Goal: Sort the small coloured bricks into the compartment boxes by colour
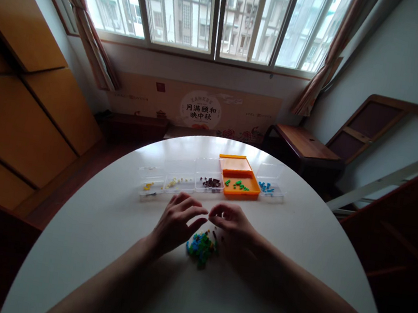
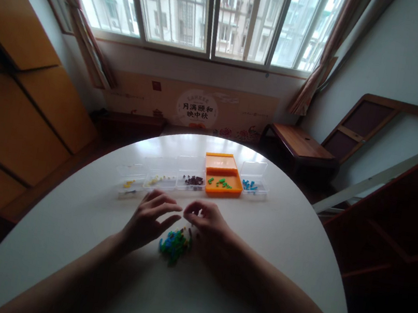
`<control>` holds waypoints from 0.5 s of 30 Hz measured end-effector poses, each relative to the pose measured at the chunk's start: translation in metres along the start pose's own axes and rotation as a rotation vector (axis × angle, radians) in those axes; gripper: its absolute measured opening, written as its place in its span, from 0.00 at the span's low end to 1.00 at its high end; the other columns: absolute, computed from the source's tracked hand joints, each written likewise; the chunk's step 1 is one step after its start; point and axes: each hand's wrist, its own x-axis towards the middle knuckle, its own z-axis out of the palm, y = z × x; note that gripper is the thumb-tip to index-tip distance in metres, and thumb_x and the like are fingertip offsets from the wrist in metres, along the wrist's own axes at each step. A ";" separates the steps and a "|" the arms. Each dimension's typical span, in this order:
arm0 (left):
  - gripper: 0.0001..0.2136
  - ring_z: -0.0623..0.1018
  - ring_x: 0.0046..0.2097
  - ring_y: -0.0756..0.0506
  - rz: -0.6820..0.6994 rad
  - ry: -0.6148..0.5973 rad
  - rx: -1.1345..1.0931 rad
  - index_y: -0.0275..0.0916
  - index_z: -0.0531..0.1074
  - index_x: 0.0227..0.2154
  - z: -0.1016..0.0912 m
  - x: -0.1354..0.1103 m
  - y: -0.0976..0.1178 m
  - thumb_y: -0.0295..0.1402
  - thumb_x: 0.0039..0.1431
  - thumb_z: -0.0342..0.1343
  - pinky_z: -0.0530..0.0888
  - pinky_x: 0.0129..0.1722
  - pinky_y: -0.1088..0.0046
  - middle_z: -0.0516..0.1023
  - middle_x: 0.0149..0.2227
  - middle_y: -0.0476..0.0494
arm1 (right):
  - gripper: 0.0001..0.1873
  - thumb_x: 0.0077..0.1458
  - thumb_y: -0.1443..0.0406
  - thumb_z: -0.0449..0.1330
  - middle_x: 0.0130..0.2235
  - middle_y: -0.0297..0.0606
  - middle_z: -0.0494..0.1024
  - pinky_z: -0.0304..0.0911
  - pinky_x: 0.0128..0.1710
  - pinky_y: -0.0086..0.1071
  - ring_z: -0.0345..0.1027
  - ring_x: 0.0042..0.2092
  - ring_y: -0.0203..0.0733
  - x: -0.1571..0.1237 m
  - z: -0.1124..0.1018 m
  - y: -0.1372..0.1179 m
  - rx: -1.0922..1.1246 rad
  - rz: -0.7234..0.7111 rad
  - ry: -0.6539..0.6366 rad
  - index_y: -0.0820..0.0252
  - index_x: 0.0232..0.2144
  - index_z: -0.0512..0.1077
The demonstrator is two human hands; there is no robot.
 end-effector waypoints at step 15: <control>0.04 0.71 0.39 0.46 -0.004 -0.041 0.037 0.42 0.75 0.32 0.008 -0.002 -0.004 0.30 0.61 0.55 0.65 0.42 0.67 0.78 0.32 0.48 | 0.09 0.48 0.61 0.65 0.29 0.34 0.74 0.62 0.33 0.30 0.66 0.31 0.35 0.001 0.008 0.007 0.064 -0.008 0.111 0.61 0.30 0.72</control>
